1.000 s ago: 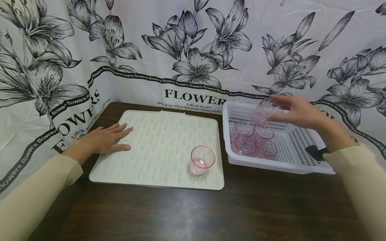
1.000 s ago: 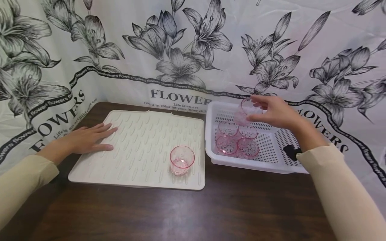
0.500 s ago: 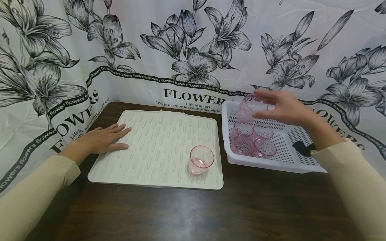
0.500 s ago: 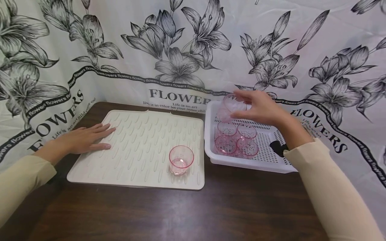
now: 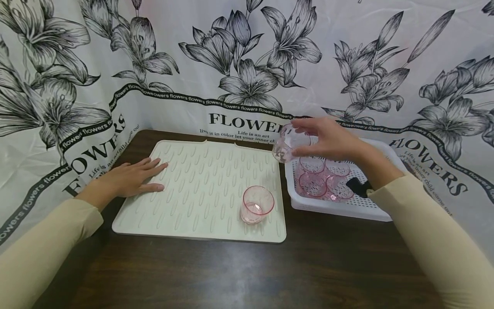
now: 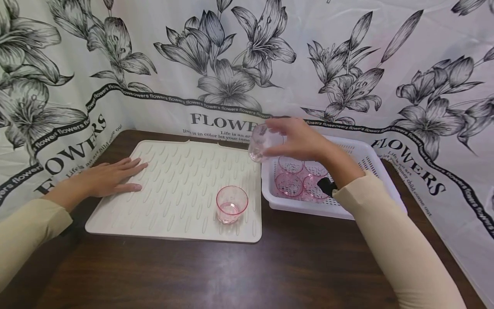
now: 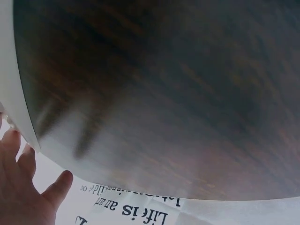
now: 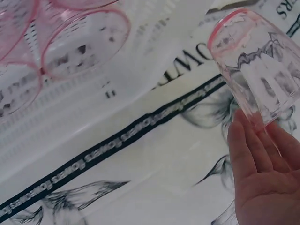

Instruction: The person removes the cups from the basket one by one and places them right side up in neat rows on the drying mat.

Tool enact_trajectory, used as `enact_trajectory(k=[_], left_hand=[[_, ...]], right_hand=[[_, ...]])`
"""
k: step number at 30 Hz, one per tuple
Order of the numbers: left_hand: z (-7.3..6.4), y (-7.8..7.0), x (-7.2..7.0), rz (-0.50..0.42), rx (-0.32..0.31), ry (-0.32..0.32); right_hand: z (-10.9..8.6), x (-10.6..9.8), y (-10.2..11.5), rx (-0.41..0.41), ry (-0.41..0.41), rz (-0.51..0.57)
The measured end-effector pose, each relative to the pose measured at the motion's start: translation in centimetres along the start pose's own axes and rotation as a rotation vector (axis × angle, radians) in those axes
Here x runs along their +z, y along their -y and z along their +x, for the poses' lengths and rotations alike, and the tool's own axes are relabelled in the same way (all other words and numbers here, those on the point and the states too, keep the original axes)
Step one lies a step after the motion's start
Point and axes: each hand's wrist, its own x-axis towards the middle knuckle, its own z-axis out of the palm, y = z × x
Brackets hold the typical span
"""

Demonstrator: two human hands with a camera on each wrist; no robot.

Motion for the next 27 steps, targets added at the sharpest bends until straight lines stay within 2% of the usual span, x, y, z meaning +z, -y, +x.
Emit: enact_trajectory(k=[9,15,19,27], left_hand=[[0.2,0.1,0.2,0.001,-0.008,0.003],[0.3,0.0,0.2,-0.010,-0.008,0.011],[0.3,0.0,0.2,-0.012,-0.007,0.009],[0.3,0.1,0.2,0.003,-0.013,0.005]], right_hand=[[2.3,2.6,1.5,-0.064,0.065,-0.065],[3.7,4.9,1.6,-0.084,0.159,-0.100],[4.2,6.2,1.5,-0.077,0.205,-0.123],[5.1,8.0,1.4,-0.031,0.247,-0.085]])
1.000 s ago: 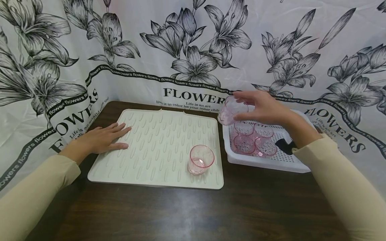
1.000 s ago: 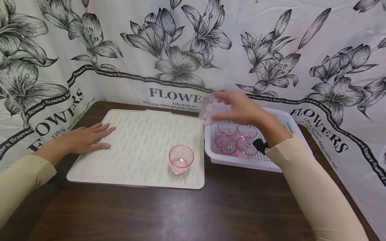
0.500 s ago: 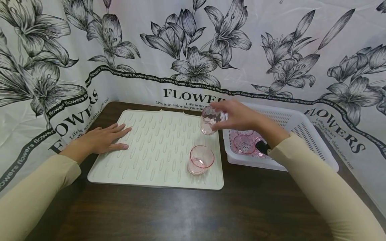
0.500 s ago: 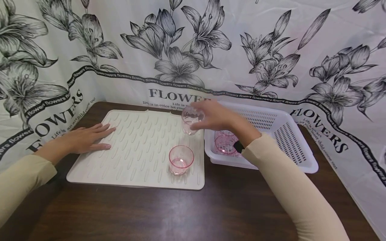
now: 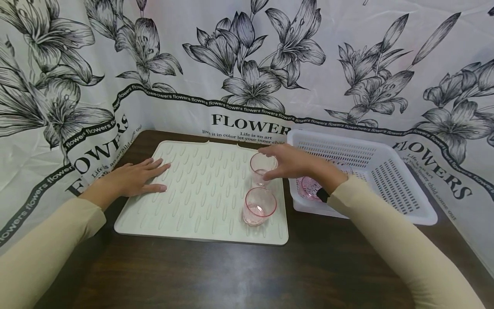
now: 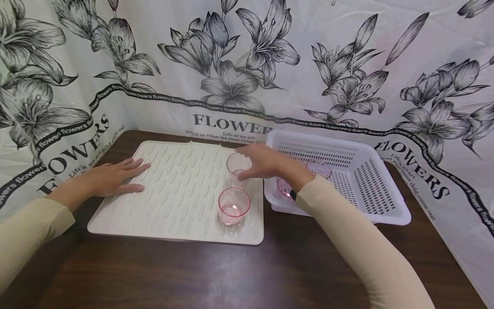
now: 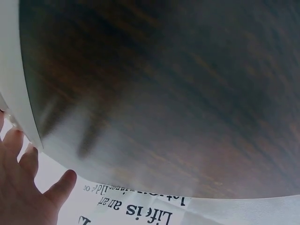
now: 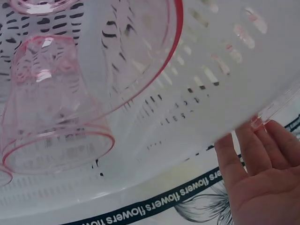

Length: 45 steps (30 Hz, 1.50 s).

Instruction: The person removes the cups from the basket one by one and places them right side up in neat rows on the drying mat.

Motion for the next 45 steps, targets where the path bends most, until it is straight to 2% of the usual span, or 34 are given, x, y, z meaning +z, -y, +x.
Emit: enact_trajectory(k=[7,18,25,33,39,45], left_hand=[[0.0,0.0,0.2,0.000,-0.008,0.002],[-0.1,-0.4,0.1,-0.011,-0.018,0.004],[-0.1,-0.3,0.0,-0.002,-0.007,-0.010],[-0.4,-0.2,-0.4,-0.013,-0.015,0.001],[-0.3,-0.3,-0.3,-0.021,-0.023,0.007],[-0.2,-0.3,-0.2,-0.029,-0.022,0.002]], right_hand=[[0.7,0.5,0.1,-0.016,0.013,-0.035],[1.4,1.3,-0.6,0.021,0.048,-0.066],[1.3,0.9,-0.7,0.003,0.068,-0.052],[1.4,0.6,-0.6,-0.004,0.084,-0.067],[0.6,-0.3,-0.5,0.007,0.052,-0.060],[-0.9,-2.5,-1.2,0.029,-0.004,-0.047]])
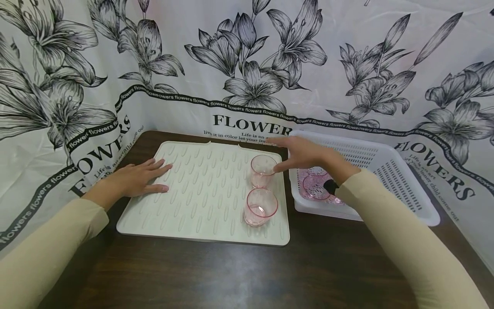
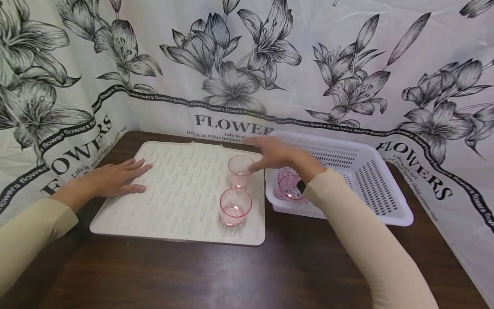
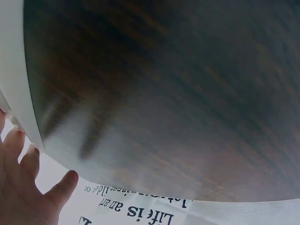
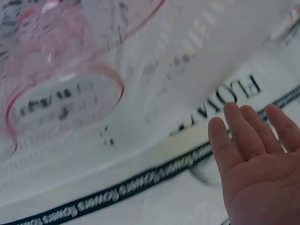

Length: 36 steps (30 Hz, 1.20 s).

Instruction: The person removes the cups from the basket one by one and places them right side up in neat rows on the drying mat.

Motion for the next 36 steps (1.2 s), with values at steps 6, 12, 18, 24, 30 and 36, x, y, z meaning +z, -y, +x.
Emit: enact_trajectory(k=[6,12,18,24,30,36], left_hand=[[0.0,0.2,0.1,0.004,0.025,-0.009],[0.0,0.2,0.1,0.001,0.029,-0.014],[0.0,0.3,0.2,0.009,0.029,-0.016],[0.0,0.3,0.2,0.004,0.029,-0.016],[-0.1,0.2,0.1,-0.003,0.023,-0.012],[-0.2,0.0,0.0,-0.005,0.020,-0.018]], right_hand=[[-2.7,-2.7,-1.7,0.043,-0.075,0.044],[-5.6,-3.9,-4.5,0.088,-0.124,0.084],[-8.3,-3.8,-7.0,0.158,-0.125,0.082],[-10.1,-3.1,-9.3,0.188,-0.125,0.088],[-11.1,-2.6,-11.3,0.197,-0.081,0.086],[-11.8,-2.1,-12.5,0.229,-0.010,0.117]])
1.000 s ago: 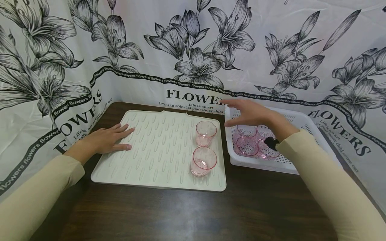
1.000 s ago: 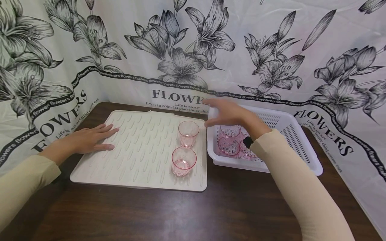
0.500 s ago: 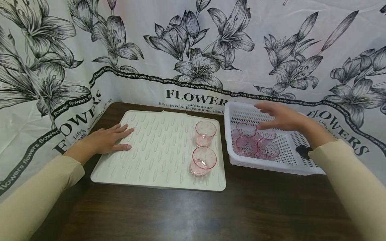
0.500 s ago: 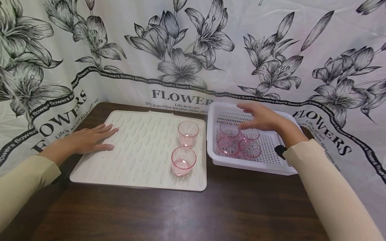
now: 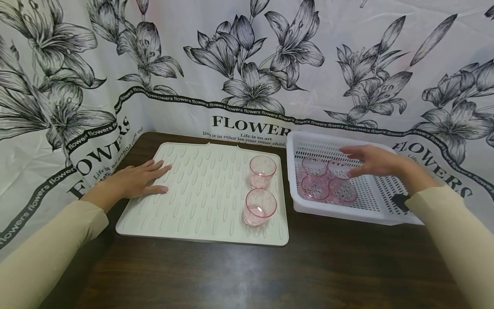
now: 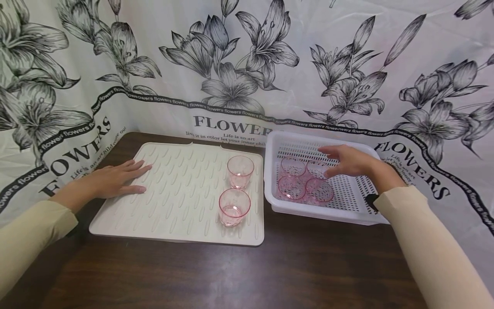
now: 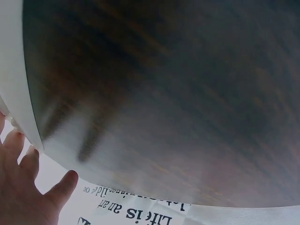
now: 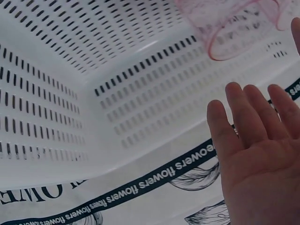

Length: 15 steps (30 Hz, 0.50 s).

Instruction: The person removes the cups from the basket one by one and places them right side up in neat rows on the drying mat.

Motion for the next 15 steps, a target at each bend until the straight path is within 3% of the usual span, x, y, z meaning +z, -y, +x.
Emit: enact_trajectory(k=[15], left_hand=[[0.0,-0.1,0.1,-0.006,-0.003,-0.002]], right_hand=[[0.1,1.2,-1.4,-0.017,0.033,0.024]])
